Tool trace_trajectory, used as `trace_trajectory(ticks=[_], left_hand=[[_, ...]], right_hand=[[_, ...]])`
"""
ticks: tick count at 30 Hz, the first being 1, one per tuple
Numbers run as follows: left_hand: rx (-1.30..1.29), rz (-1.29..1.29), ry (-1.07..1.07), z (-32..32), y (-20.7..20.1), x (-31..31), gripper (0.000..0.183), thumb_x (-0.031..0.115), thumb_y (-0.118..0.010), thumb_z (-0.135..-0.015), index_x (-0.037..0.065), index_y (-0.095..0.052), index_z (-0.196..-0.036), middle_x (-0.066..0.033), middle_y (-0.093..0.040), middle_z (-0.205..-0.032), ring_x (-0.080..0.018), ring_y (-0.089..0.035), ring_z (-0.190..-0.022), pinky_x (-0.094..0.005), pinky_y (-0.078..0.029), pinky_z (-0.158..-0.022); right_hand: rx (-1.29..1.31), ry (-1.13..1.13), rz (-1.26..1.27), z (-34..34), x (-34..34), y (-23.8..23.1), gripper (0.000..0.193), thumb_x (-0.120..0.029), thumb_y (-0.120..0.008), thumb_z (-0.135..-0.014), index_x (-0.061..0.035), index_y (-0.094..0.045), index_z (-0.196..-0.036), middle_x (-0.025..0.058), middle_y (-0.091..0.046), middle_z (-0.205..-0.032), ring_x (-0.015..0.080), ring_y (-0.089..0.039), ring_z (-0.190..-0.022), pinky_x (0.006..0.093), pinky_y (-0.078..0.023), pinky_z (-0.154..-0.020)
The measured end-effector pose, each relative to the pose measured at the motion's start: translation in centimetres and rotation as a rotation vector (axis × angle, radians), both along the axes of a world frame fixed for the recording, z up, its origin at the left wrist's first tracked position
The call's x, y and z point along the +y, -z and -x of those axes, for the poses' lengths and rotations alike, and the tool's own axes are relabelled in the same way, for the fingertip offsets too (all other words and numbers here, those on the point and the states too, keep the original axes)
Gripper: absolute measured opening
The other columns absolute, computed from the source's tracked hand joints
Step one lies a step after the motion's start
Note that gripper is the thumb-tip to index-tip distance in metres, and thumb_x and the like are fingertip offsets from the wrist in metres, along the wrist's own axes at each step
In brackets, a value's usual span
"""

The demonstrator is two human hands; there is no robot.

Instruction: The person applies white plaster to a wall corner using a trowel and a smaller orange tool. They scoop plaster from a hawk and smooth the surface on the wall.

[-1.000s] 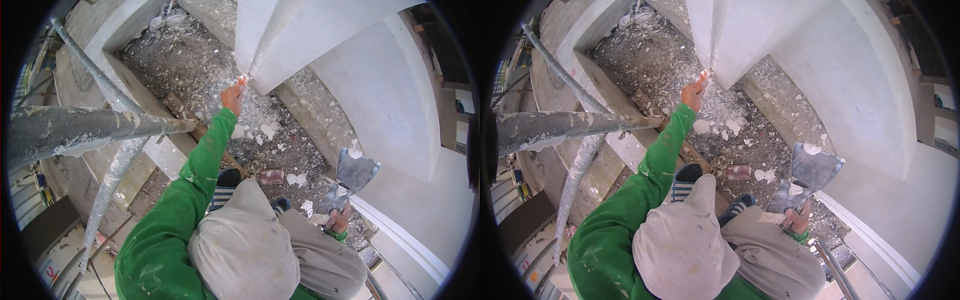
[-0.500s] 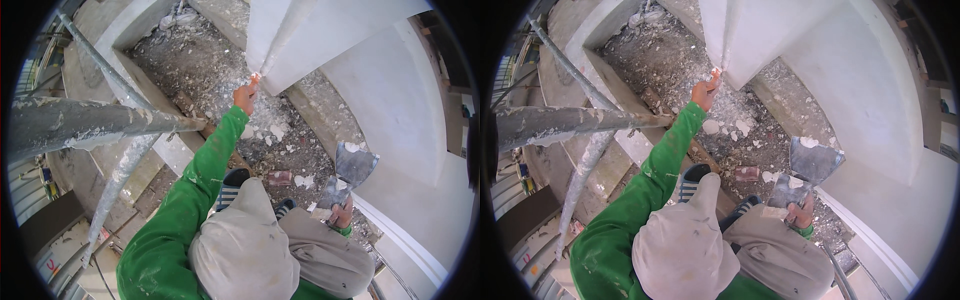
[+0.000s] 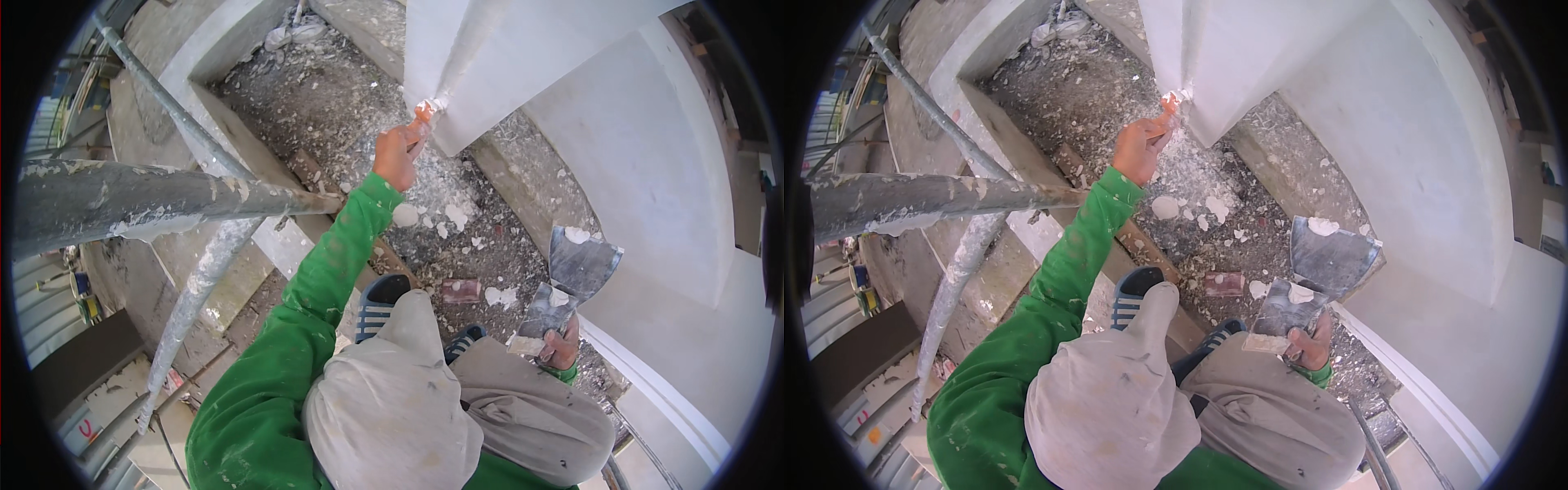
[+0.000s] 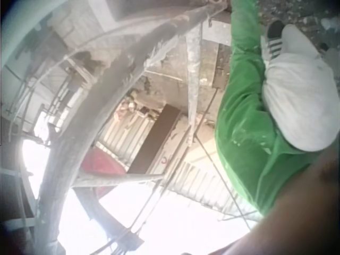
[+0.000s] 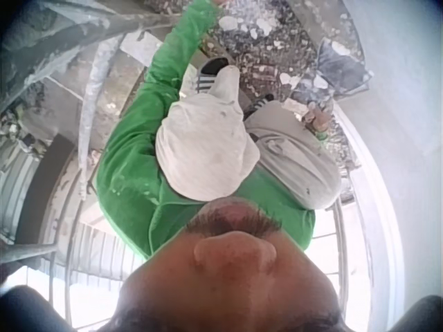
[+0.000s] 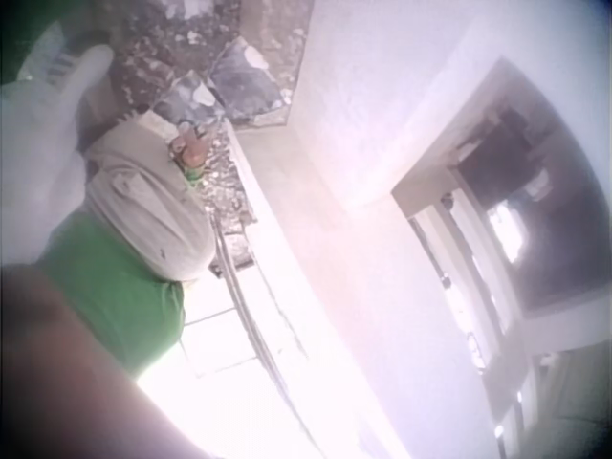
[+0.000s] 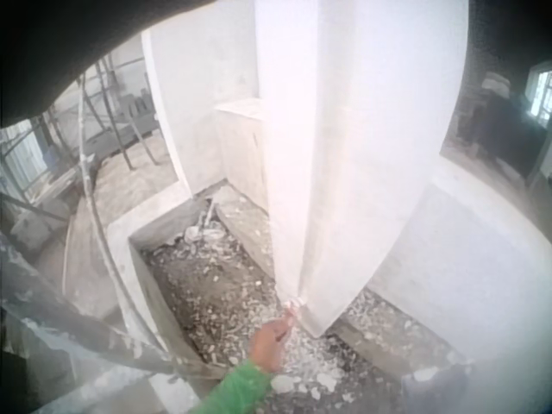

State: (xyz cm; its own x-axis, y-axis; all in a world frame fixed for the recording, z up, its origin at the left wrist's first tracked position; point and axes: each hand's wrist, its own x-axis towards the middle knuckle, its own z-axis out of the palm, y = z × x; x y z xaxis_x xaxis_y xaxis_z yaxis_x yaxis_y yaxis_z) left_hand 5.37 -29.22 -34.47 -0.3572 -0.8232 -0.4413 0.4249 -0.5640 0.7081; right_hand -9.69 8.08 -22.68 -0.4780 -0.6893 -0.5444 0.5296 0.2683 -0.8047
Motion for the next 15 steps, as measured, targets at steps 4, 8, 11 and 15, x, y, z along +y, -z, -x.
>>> trace_trajectory(ticks=[4,8,11,15], left_hand=[[0.067,0.03,0.04,-0.7,-3.8,0.1,0.017,0.003,-0.042,-0.086,-0.005,-0.053,-0.096,-0.0222,-0.056,-0.119,-0.0318,-0.055,-0.113,-0.0424,-0.038,-0.106],[0.085,0.114,0.01,-1.1,-7.2,0.7,0.03,0.005,-0.041,-0.087,-0.01,-0.051,-0.111,-0.0209,-0.055,-0.123,-0.0322,-0.054,-0.117,-0.0436,-0.035,-0.108],[0.209,0.194,-0.008,-2.6,-8.3,0.6,0.039,0.007,-0.041,-0.087,-0.013,-0.046,-0.121,-0.019,-0.056,-0.121,-0.0318,-0.054,-0.117,-0.0431,-0.034,-0.109],[0.086,0.067,-0.076,-3.5,1.0,-0.2,0.047,0.008,-0.042,-0.087,-0.008,-0.039,-0.131,-0.0169,-0.054,-0.124,-0.0306,-0.052,-0.119,-0.0445,-0.035,-0.107]], right_hand=[[-0.007,0.013,0.005,0.3,0.6,0.6,0.072,-0.01,-0.072,-0.066,0.0047,-0.04,-0.129,0.0134,-0.064,-0.095,0.0103,-0.053,-0.048,0.0211,-0.041,-0.041],[-0.003,0.029,-0.001,0.3,0.1,0.8,0.073,-0.011,-0.072,-0.066,0.0044,-0.039,-0.13,0.0133,-0.064,-0.096,0.0099,-0.053,-0.047,0.0203,-0.04,-0.04],[0.038,0.035,-0.041,0.7,0.6,1.3,0.073,-0.012,-0.072,-0.066,0.0046,-0.038,-0.13,0.0128,-0.064,-0.094,0.0096,-0.052,-0.046,0.02,-0.04,-0.039],[0.091,0.037,-0.02,0.6,1.0,1.6,0.081,-0.014,-0.066,-0.068,0.0074,-0.029,-0.136,0.0153,-0.065,-0.095,0.0087,-0.049,-0.039,0.0199,-0.039,-0.034]])
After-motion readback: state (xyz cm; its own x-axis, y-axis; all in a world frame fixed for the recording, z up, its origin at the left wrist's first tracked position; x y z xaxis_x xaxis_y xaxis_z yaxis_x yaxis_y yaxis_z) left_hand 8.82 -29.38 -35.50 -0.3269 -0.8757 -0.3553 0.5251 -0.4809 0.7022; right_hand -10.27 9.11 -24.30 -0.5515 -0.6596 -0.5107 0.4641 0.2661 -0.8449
